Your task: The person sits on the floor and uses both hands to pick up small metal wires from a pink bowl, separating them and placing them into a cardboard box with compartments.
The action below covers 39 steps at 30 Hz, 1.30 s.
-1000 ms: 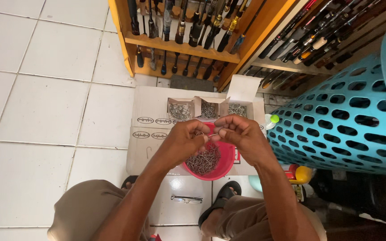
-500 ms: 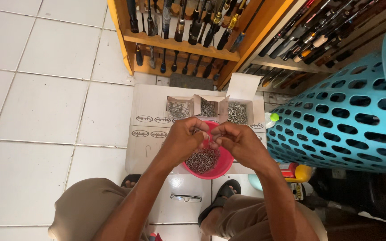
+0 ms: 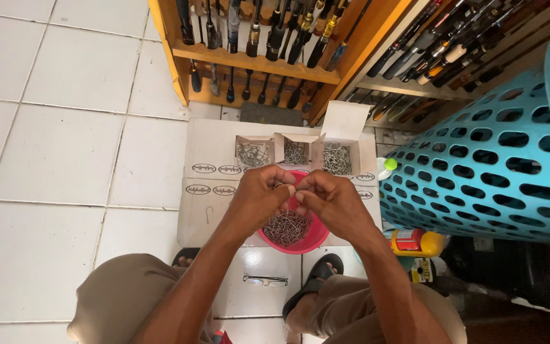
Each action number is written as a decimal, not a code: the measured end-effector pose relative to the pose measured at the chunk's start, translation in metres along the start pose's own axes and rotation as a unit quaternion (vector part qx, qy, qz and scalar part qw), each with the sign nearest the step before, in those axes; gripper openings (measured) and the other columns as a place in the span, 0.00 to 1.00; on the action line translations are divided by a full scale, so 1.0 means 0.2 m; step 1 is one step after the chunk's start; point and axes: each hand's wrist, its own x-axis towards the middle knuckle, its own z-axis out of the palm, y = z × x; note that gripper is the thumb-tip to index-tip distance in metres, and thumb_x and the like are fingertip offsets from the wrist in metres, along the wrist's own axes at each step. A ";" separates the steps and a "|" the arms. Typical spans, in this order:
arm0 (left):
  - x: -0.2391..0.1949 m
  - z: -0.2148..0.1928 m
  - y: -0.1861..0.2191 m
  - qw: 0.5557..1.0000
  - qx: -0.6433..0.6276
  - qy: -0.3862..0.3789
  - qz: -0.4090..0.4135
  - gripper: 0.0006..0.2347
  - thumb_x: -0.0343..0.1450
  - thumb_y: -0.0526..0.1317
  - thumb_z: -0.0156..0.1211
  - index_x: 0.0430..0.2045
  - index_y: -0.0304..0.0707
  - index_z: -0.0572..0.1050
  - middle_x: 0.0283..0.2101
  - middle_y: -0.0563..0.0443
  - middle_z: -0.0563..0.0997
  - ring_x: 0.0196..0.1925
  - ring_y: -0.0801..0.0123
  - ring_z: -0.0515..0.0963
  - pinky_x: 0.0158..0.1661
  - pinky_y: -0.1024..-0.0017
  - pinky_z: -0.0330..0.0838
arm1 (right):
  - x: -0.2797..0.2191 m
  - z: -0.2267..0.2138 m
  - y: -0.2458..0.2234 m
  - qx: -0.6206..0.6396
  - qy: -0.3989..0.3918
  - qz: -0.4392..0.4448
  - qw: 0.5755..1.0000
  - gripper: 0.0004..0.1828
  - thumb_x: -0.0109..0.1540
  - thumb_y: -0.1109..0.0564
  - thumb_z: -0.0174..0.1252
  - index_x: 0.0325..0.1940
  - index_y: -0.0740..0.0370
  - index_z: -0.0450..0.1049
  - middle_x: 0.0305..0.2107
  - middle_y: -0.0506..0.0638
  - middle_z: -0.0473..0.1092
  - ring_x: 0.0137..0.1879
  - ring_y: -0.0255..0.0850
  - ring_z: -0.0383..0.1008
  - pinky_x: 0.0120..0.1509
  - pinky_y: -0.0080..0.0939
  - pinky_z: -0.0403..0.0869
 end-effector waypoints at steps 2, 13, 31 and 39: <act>0.03 0.00 -0.04 1.000 0.015 -0.003 0.008 0.08 0.65 0.30 0.60 0.36 0.26 0.82 0.21 0.41 0.79 0.19 0.70 0.81 0.17 0.78 0.74 | 0.00 0.00 0.00 -0.017 0.007 0.002 1.000 0.07 0.61 0.67 0.61 0.43 0.72 0.78 0.21 0.58 0.76 0.27 0.38 0.79 0.34 0.35 0.78; 0.05 0.00 -0.10 0.991 0.130 0.022 0.013 0.07 0.65 0.35 0.66 0.34 0.38 0.85 0.23 0.47 0.82 0.23 0.68 0.83 0.26 0.71 0.72 | 0.01 0.00 0.01 -0.079 0.007 0.027 0.996 0.06 0.60 0.64 0.63 0.40 0.69 0.81 0.21 0.59 0.77 0.25 0.40 0.77 0.31 0.40 0.75; 0.00 0.02 0.03 0.993 0.109 0.001 -0.051 0.14 0.72 0.48 0.53 0.30 0.39 0.82 0.21 0.43 0.82 0.23 0.59 0.83 0.28 0.67 0.76 | 0.01 -0.02 0.01 -0.064 0.021 0.052 0.996 0.07 0.62 0.64 0.59 0.39 0.69 0.81 0.21 0.60 0.77 0.25 0.44 0.79 0.35 0.43 0.77; -0.05 0.02 0.14 0.994 -0.024 -0.013 -0.107 0.26 0.77 0.53 0.41 0.41 0.19 0.76 0.31 0.36 0.81 0.29 0.59 0.86 0.30 0.69 0.83 | 0.02 0.01 0.03 -0.020 0.014 0.038 0.999 0.07 0.62 0.63 0.59 0.39 0.72 0.78 0.22 0.58 0.74 0.24 0.41 0.78 0.31 0.39 0.76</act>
